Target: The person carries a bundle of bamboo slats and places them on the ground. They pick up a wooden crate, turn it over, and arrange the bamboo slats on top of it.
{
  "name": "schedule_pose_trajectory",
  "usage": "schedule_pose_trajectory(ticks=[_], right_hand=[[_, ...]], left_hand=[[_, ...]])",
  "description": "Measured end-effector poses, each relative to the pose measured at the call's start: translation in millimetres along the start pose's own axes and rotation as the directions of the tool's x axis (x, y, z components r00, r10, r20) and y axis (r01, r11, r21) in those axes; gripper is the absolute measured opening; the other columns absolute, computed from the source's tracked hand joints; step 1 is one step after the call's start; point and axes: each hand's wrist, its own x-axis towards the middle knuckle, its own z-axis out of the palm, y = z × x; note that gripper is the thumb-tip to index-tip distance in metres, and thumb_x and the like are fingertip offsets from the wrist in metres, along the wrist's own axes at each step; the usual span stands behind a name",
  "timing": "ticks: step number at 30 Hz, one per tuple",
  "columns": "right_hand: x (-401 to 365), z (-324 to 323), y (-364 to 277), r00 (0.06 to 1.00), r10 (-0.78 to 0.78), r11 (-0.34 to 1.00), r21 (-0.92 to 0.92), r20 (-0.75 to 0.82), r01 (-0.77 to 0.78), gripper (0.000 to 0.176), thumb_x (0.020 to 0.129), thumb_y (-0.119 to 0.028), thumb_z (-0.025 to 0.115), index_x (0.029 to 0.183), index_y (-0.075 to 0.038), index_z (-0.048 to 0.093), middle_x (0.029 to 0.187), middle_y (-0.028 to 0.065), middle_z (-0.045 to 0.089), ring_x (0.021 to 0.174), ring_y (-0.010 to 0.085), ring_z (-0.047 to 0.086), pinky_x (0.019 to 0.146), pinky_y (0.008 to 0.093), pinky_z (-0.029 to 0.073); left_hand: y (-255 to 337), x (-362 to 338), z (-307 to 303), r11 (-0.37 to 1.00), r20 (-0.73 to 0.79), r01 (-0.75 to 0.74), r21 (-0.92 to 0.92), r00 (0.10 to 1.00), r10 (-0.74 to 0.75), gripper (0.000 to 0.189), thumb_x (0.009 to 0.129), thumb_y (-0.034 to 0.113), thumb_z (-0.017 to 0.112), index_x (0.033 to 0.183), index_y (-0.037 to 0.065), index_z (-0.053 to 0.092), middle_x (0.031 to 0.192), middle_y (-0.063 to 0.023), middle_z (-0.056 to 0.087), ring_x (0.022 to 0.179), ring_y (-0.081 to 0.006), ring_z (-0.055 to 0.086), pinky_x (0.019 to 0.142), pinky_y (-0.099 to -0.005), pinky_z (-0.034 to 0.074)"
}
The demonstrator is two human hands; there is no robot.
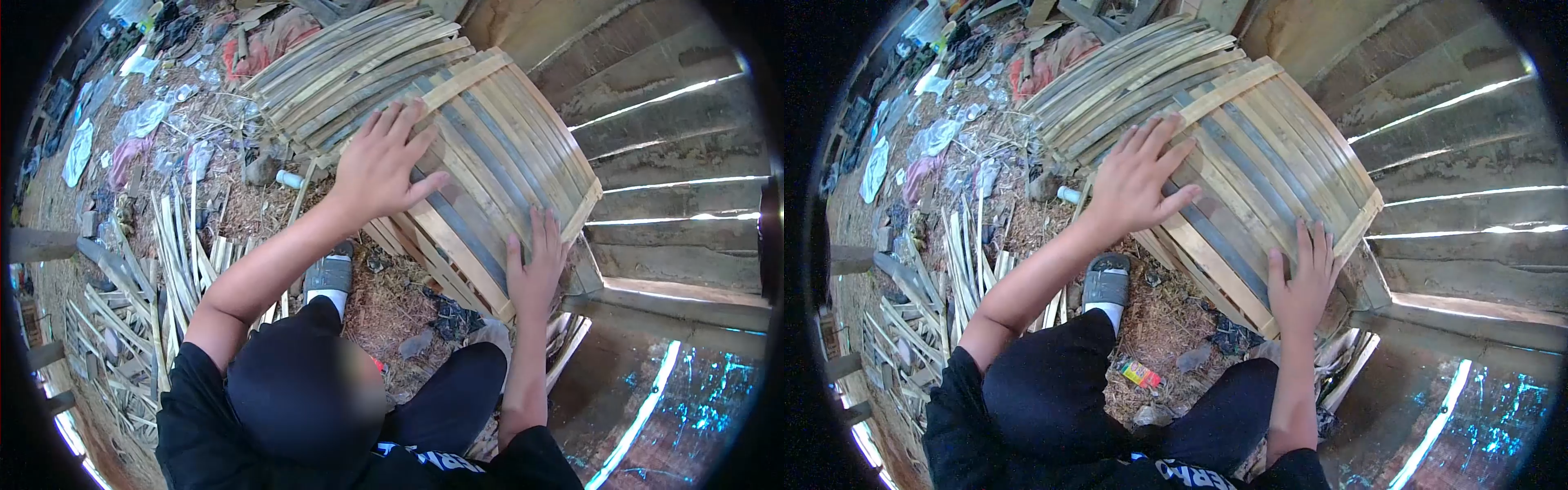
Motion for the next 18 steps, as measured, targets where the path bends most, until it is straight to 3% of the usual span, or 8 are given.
schedule_pose_trajectory(ticks=[5,7,10,18], right_hand=[[1,5,-6,1.0,0.025,1.0,-0.016,-0.011,-0.025,0.065,0.103,-0.046,0.066,0.161,-0.018,0.053,0.17,0.0159,0.043,0.16,0.0399,0.034,0.13,0.0636,0.018],[1,5,-8,0.994,0.106,0.994,-0.023,-0.006,-0.107,0.066,0.103,-0.045,0.067,0.161,-0.018,0.053,0.171,0.016,0.042,0.16,0.0396,0.034,0.13,0.0633,0.019],[13,7,5,0.995,0.101,0.995,0.025,-0.001,-0.101,0.065,0.102,-0.045,0.068,0.16,-0.018,0.054,0.17,0.0165,0.043,0.16,0.0389,0.035,0.13,0.0639,0.018],[37,6,-19,0.999,-0.046,0.999,0.006,0.028,0.046,0.061,0.1,-0.046,0.071,0.156,-0.024,0.059,0.168,0.015,0.046,0.16,0.0373,0.035,0.129,0.0684,0.016]], left_hand=[[-14,16,6,0.998,-0.038,-0.041,-0.041,0.998,0.039,0.062,0.096,0.058,0.066,0.134,0.01,0.072,0.153,-0.0206,0.058,0.14,-0.0435,0.056,0.116,-0.0536,0.046],[-16,29,12,0.986,-0.099,-0.088,-0.144,0.992,0.074,0.06,0.095,0.058,0.067,0.129,0.01,0.074,0.149,-0.0195,0.061,0.135,-0.0422,0.06,0.113,-0.0505,0.049],[-17,36,25,0.992,-0.112,-0.081,-0.095,0.991,0.07,0.058,0.094,0.058,0.068,0.127,0.01,0.074,0.147,-0.0186,0.063,0.133,-0.0412,0.062,0.112,-0.0487,0.05],[-36,4,22,0.997,-0.039,0.027,0.074,0.999,-0.024,0.059,0.103,0.058,0.058,0.141,0.015,0.069,0.157,-0.0142,0.058,0.141,-0.0399,0.057,0.117,-0.05,0.045]])
